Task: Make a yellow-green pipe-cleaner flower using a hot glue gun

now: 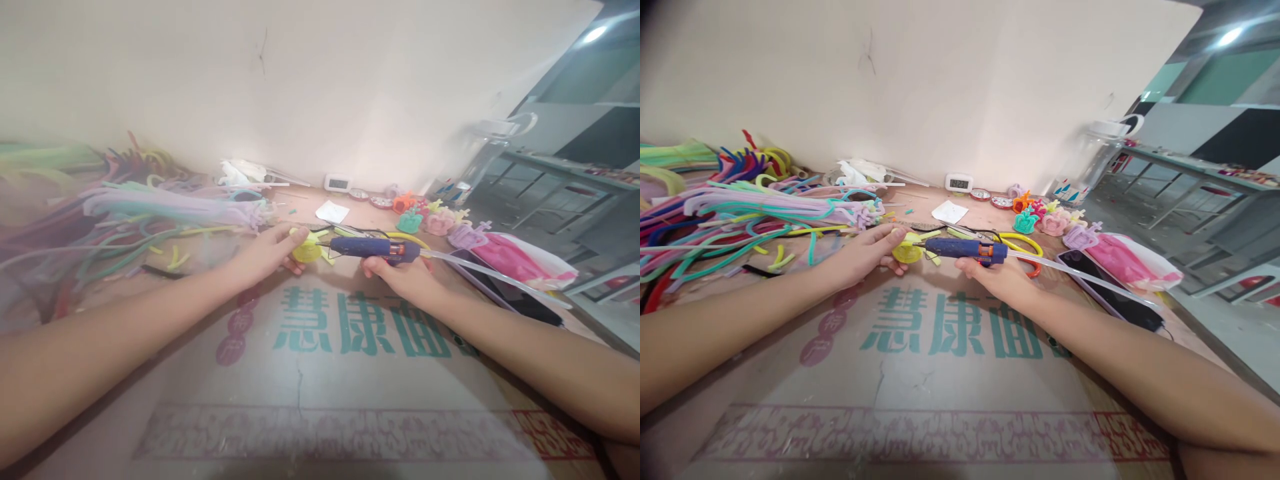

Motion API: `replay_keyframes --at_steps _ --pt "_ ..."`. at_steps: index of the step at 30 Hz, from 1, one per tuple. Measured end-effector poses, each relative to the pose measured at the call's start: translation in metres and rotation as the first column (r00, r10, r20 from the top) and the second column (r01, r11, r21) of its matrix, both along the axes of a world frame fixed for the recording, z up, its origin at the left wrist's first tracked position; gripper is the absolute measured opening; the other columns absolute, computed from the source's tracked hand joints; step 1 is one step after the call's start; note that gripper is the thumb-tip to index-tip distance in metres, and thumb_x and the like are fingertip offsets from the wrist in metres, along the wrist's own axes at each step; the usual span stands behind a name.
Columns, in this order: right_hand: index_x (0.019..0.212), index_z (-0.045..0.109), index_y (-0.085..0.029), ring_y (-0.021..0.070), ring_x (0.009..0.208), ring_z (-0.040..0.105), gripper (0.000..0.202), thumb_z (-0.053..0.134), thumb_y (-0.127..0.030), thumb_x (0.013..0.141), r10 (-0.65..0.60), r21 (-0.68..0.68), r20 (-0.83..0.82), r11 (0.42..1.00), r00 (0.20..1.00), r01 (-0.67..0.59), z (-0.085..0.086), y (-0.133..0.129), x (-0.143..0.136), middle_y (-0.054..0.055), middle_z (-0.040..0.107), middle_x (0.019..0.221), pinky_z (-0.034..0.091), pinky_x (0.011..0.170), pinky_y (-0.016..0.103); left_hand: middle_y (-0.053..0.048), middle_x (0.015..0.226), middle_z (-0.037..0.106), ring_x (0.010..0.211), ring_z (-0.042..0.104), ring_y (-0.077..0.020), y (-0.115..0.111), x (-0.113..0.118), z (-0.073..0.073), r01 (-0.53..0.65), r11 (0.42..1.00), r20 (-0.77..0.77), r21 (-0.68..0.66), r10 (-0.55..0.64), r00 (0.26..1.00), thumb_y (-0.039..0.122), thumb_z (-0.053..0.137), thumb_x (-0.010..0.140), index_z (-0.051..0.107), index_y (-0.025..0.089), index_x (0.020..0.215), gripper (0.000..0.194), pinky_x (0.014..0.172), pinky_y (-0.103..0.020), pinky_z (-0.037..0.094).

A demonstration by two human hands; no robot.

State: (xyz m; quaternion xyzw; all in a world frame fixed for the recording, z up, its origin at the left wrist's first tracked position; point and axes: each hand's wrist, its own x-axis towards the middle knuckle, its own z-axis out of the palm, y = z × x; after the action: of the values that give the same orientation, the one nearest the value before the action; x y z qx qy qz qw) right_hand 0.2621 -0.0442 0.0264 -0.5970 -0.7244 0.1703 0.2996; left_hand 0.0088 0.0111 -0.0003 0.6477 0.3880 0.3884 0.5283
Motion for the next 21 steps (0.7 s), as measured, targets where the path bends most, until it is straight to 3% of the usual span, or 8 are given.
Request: replay_keyframes --at_steps 5,12,21 --pt "0.057 0.059 -0.022 0.0155 0.057 0.054 0.035 0.056 -0.048 0.08 -0.008 0.015 0.017 1.0 1.0 0.008 0.0008 -0.0006 0.0 -0.001 0.058 0.057 0.038 0.052 0.026 -0.006 0.086 0.073 0.063 0.069 -0.0157 0.0002 -0.0001 -0.0004 0.011 1.0 0.01 -0.003 -0.011 1.0 0.067 0.066 0.087 0.066 0.016 0.103 0.053 0.062 -0.03 0.06" --pt "0.054 0.057 -0.023 0.0188 0.062 0.057 0.038 0.059 -0.054 0.075 -0.051 0.019 0.017 0.999 0.999 0.051 -0.0001 0.0006 0.0002 0.002 0.061 0.059 0.044 0.057 0.03 -0.005 0.095 0.07 0.07 0.07 -0.0156 -0.0009 -0.0015 0.0004 -0.007 1.0 -0.024 -0.013 0.007 1.0 0.067 0.067 0.086 0.062 0.017 0.103 0.053 0.07 -0.031 0.06" --pt "0.047 0.052 -0.026 0.0252 0.069 0.065 0.046 0.064 -0.06 0.076 -0.08 0.051 0.028 0.996 0.996 0.078 -0.0061 0.0031 0.0038 0.003 0.059 0.051 0.054 0.065 0.035 -0.002 0.086 0.068 0.076 0.07 -0.0177 0.0002 -0.0019 -0.0011 -0.017 0.999 -0.031 0.03 0.018 0.999 0.067 0.066 0.086 0.06 0.018 0.099 0.051 0.078 -0.033 0.058"
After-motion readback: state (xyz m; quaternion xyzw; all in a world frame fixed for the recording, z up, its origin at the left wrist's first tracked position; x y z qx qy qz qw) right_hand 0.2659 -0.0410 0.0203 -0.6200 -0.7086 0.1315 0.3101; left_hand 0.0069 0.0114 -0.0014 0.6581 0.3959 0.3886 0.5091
